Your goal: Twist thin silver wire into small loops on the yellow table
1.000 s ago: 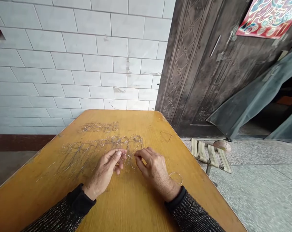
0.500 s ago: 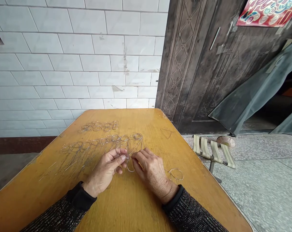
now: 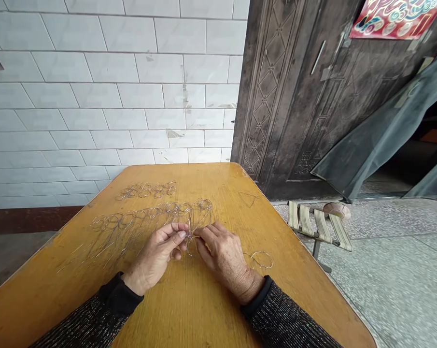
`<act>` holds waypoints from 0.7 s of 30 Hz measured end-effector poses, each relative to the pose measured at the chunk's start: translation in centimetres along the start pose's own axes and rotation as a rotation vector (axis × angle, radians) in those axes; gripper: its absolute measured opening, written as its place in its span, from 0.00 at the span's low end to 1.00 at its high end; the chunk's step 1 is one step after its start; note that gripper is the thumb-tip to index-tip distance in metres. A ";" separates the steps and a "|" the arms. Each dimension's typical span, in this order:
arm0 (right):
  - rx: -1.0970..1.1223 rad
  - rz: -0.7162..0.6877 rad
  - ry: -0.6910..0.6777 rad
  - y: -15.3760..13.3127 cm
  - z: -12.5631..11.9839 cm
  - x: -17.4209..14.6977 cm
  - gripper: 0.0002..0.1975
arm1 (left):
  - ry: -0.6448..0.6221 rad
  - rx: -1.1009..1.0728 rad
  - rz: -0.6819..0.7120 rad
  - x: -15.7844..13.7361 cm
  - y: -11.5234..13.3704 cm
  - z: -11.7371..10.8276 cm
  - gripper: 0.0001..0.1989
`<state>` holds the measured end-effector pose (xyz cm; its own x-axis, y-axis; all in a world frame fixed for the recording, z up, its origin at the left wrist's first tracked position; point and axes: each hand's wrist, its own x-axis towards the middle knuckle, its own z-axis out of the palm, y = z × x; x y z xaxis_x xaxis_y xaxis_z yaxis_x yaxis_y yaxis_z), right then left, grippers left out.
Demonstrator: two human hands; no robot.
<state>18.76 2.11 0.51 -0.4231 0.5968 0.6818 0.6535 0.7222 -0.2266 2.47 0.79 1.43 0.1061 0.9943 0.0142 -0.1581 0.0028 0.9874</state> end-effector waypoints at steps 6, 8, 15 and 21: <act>-0.017 0.008 -0.014 0.0 0.0 -0.1 0.08 | 0.064 0.044 0.058 -0.1 0.1 0.1 0.14; -0.022 0.007 -0.017 0.1 0.0 -0.1 0.08 | 0.082 0.062 0.072 -0.2 0.1 0.2 0.14; 0.046 0.041 -0.057 0.1 0.0 0.1 0.07 | 0.056 0.060 0.060 -0.2 0.1 0.1 0.15; 0.423 0.302 -0.122 -0.4 0.2 0.4 0.09 | 0.025 -0.004 0.033 -0.2 0.0 0.3 0.16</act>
<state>18.26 2.14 0.74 -0.3416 0.8182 0.4625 0.4585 0.5746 -0.6779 2.77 0.58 1.45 0.0761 0.9962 0.0425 -0.1654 -0.0295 0.9858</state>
